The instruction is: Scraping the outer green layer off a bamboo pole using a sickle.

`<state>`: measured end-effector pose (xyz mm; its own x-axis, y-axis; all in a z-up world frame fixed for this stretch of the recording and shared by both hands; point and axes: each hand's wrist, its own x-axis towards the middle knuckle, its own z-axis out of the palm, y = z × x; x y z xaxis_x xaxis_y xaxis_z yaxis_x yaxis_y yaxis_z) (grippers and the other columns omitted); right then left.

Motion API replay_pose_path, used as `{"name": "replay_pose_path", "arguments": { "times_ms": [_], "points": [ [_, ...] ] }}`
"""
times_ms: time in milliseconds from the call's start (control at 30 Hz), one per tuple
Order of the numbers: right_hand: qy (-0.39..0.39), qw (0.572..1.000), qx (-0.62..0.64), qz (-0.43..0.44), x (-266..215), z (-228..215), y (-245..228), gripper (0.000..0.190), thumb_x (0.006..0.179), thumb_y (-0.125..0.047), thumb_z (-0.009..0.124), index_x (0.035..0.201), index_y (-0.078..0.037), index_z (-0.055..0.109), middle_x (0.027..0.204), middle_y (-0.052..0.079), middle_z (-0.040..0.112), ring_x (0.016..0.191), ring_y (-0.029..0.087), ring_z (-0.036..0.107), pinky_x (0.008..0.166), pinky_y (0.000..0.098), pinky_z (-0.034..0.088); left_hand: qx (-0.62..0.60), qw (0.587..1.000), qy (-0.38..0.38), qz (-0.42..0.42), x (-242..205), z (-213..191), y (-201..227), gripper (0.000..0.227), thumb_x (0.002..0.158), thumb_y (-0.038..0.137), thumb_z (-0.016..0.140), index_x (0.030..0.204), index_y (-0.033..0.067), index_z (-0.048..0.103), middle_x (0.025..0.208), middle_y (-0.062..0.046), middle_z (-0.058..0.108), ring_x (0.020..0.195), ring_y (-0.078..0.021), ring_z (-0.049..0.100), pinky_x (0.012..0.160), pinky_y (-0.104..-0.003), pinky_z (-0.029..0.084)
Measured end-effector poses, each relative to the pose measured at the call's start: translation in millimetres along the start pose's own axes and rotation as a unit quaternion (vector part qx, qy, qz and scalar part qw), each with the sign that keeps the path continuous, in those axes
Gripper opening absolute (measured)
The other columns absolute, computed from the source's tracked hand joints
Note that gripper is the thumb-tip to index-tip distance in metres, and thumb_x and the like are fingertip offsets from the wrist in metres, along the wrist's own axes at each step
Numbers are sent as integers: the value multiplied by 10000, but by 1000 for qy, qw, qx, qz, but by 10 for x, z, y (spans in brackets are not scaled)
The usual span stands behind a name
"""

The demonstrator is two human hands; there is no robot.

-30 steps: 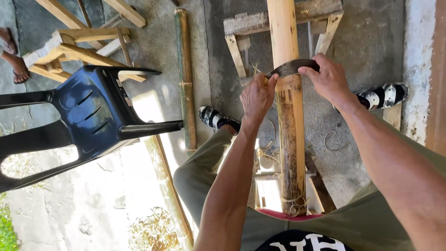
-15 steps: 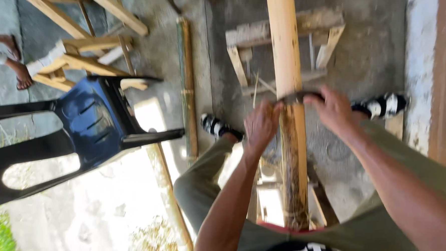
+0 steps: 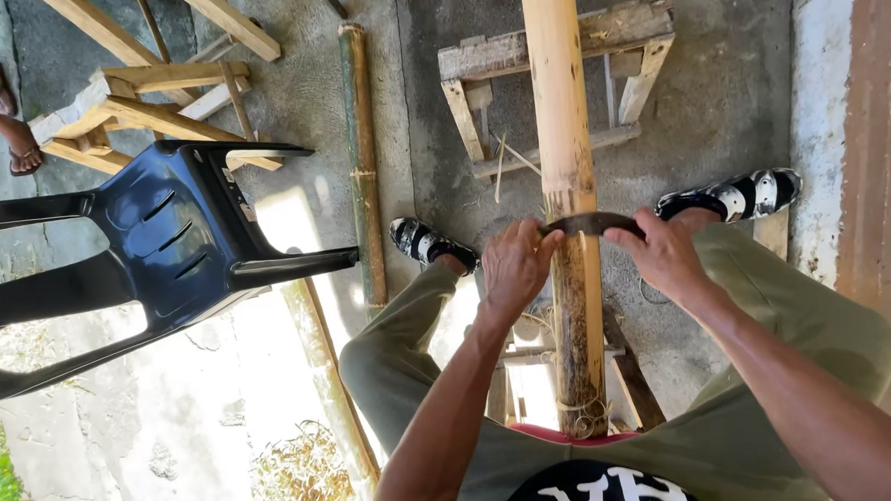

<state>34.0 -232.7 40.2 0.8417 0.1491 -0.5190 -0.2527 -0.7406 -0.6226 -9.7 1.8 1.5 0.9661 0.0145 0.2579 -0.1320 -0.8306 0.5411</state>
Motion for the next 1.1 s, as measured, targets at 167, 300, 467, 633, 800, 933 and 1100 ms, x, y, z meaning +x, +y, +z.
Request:
{"name": "replay_pose_path", "arguments": {
  "times_ms": [167,300,467,633,800,933,1100],
  "points": [
    [19,999,-13,-31,495,-137,-188,371,1025,-428,593,1089,-64,619,685,35,587,444,119,470,348,283,386,-75,970,-174,-153,486,143,-185,404,1040,515,491,841,171,560,596,81,439,464,-80,261,385,-288,248],
    [114,980,-30,-160,908,-230,-295,402,1027,-454,646,1058,-54,650,705,35,636,502,75,516,437,253,408,-63,972,-110,-199,762,249,-169,434,1040,513,506,835,133,555,583,74,420,463,-74,261,389,-282,257],
    [19,996,-64,-61,429,-213,-296,381,1039,-418,607,1038,-37,631,685,98,625,434,153,447,344,294,363,-79,971,-109,-197,218,123,-2,393,1026,488,515,832,147,543,624,85,431,476,-63,278,379,-281,261],
    [64,988,76,-119,537,-225,-448,319,1015,-394,568,1097,-88,611,728,37,632,393,84,465,283,247,374,-28,969,-143,-201,545,86,-34,405,1045,495,540,825,154,531,622,31,433,494,-89,264,418,-287,259],
    [69,995,0,-77,258,-81,-94,387,1064,-435,540,1008,-57,599,667,72,598,399,127,420,300,288,327,-43,992,-29,-116,91,109,66,399,1061,467,541,822,149,516,687,49,464,527,-90,276,435,-275,279],
    [-7,990,-140,-25,383,-50,51,466,1043,-512,565,960,-56,613,629,109,590,415,149,432,341,300,356,-66,975,-134,-165,167,49,37,377,1015,483,571,817,163,539,651,58,489,527,-88,297,434,-275,281],
    [109,981,-21,-160,816,-56,20,526,996,-574,612,957,-51,582,665,55,594,489,87,496,388,253,404,5,992,-41,-118,658,-36,98,393,998,510,582,832,155,557,692,35,521,562,-97,399,628,-374,389]
  ]
}}
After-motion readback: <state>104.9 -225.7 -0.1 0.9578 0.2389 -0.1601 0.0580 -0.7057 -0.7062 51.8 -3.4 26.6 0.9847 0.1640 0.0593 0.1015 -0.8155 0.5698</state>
